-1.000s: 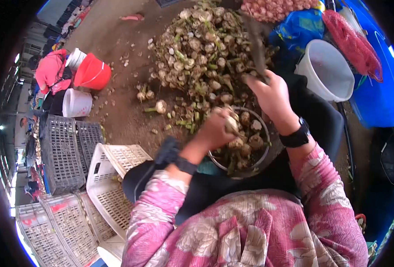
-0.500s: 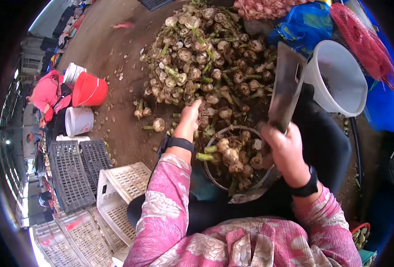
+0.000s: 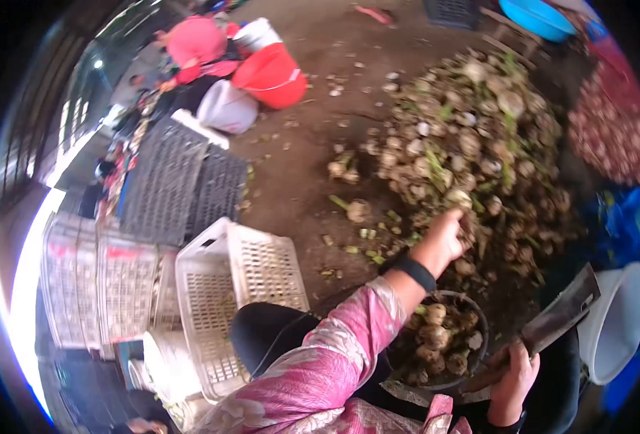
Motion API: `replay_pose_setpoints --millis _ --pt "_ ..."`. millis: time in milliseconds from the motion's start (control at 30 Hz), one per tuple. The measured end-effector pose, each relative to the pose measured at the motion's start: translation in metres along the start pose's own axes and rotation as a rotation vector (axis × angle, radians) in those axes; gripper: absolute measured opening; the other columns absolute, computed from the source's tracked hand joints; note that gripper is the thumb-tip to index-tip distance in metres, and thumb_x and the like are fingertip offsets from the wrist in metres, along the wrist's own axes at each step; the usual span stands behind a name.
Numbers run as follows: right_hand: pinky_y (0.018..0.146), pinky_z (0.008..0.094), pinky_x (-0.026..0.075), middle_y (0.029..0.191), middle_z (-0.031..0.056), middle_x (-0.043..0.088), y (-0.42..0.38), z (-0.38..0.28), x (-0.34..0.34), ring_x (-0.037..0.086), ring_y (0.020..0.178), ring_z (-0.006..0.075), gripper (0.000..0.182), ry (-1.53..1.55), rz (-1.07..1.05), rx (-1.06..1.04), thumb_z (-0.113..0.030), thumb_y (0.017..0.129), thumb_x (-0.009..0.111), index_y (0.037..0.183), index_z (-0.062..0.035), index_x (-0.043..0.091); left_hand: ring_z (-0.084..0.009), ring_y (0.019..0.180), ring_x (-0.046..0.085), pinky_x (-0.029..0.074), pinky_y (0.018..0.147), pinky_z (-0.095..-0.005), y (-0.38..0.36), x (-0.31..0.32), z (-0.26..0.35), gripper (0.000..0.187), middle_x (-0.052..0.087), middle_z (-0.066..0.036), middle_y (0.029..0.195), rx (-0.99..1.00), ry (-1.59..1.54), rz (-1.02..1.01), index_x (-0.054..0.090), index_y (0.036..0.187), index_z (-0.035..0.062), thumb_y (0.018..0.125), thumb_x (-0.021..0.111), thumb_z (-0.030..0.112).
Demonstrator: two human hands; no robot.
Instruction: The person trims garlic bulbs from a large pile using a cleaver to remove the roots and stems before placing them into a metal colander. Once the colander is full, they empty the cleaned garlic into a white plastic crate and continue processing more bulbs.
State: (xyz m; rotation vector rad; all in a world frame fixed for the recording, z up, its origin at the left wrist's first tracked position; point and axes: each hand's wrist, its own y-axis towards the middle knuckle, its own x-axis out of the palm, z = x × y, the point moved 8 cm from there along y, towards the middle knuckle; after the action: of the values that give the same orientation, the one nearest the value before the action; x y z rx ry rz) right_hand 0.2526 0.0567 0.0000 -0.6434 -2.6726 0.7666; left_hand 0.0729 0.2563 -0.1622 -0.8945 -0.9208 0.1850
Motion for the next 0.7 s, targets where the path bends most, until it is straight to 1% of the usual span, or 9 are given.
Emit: replay_pose_setpoints --millis 67,133,267,333,400,467,567,667,700 --pt "0.056 0.0238 0.039 0.075 0.0041 0.053 0.0 -0.001 0.002 0.049 0.063 0.0107 0.016 -0.028 -0.026 -0.02 -0.011 0.079 0.055 0.09 0.0002 0.052 -0.0149 0.068 0.058 0.049 0.055 -0.034 -0.072 0.019 -0.001 0.019 0.06 -0.003 0.077 0.004 0.246 0.058 0.056 0.095 0.0087 0.087 0.049 0.024" --pt "0.059 0.0238 0.039 0.076 0.0044 0.053 -0.008 -0.014 0.01 0.049 0.064 0.0113 0.018 -0.039 -0.056 -0.069 -0.014 0.08 0.056 0.092 0.0004 0.053 -0.013 0.072 0.057 0.047 0.062 -0.0312 -0.115 0.03 -0.004 0.021 0.061 -0.004 0.082 0.085 0.418 -0.117 0.056 0.099 0.0075 0.087 0.051 0.023" --pt "0.064 0.0262 0.042 0.079 0.0045 0.054 -0.016 -0.05 0.004 0.052 0.068 0.0152 0.028 -0.356 0.118 -0.515 -0.026 0.084 0.054 0.092 0.0002 0.053 -0.0106 0.079 0.054 0.045 0.071 -0.0262 -0.212 0.063 -0.013 0.024 0.059 -0.004 0.09 0.231 0.868 -0.454 0.051 0.107 0.0038 0.088 0.05 0.018" --pt "0.069 0.0292 0.045 0.087 0.0073 0.058 -0.032 -0.05 0.028 0.056 0.075 0.0184 0.034 0.143 -0.05 -0.26 -0.03 0.087 0.05 0.098 0.0009 0.053 -0.0109 0.081 0.053 0.044 0.071 -0.0264 -0.268 0.077 -0.016 0.024 0.058 -0.005 0.089 0.288 1.151 -0.571 0.051 0.105 0.0022 0.089 0.049 0.02" --pt "0.071 0.0303 0.046 0.091 0.0088 0.059 -0.042 -0.042 0.047 0.057 0.078 0.0192 0.035 0.398 -0.279 -0.095 -0.03 0.087 0.049 0.101 0.0017 0.053 -0.0159 0.079 0.056 0.044 0.069 -0.0302 -0.29 0.071 -0.027 0.028 0.059 -0.01 0.086 0.349 1.344 -0.701 0.051 0.103 -0.0011 0.089 0.049 0.024" --pt "0.076 0.0312 0.047 0.097 0.0102 0.059 -0.053 -0.04 0.059 0.058 0.085 0.0192 0.034 0.376 -0.384 -0.153 -0.026 0.088 0.047 0.104 0.0035 0.052 -0.0219 0.08 0.058 0.044 0.069 -0.0333 -0.323 0.073 -0.017 0.031 0.059 -0.016 0.086 0.739 1.521 -0.704 0.051 0.103 -0.0015 0.089 0.048 0.027" --pt "0.078 0.0309 0.046 0.099 0.0108 0.059 -0.071 -0.036 0.076 0.058 0.087 0.0188 0.032 0.399 -0.501 -0.193 -0.023 0.089 0.045 0.105 0.0036 0.053 -0.0257 0.077 0.059 0.044 0.067 -0.0346 -0.332 0.059 -0.006 0.032 0.06 -0.016 0.082 0.816 1.551 -0.533 0.051 0.104 0.0009 0.088 0.05 0.029" --pt "0.087 0.0348 0.043 0.107 0.0116 0.056 -0.081 -0.032 0.097 0.055 0.096 0.0221 0.035 0.465 -0.572 -0.117 -0.026 0.091 0.04 0.111 0.0016 0.049 -0.0281 0.073 0.06 0.045 0.065 -0.0342 -0.342 0.053 0.002 0.033 0.06 -0.018 0.079 0.81 1.418 -0.544 0.052 0.101 -0.0024 0.088 0.051 0.028" --pt "0.09 0.0369 0.041 0.111 0.0124 0.054 -0.077 -0.029 0.105 0.054 0.1 0.0235 0.037 0.48 -0.641 -0.129 -0.028 0.092 0.038 0.113 0.0011 0.047 -0.0246 0.072 0.061 0.046 0.064 -0.034 -0.343 0.052 0.007 0.033 0.061 -0.017 0.08 0.966 1.502 -0.533 0.053 0.1 -0.0038 0.087 0.052 0.027"
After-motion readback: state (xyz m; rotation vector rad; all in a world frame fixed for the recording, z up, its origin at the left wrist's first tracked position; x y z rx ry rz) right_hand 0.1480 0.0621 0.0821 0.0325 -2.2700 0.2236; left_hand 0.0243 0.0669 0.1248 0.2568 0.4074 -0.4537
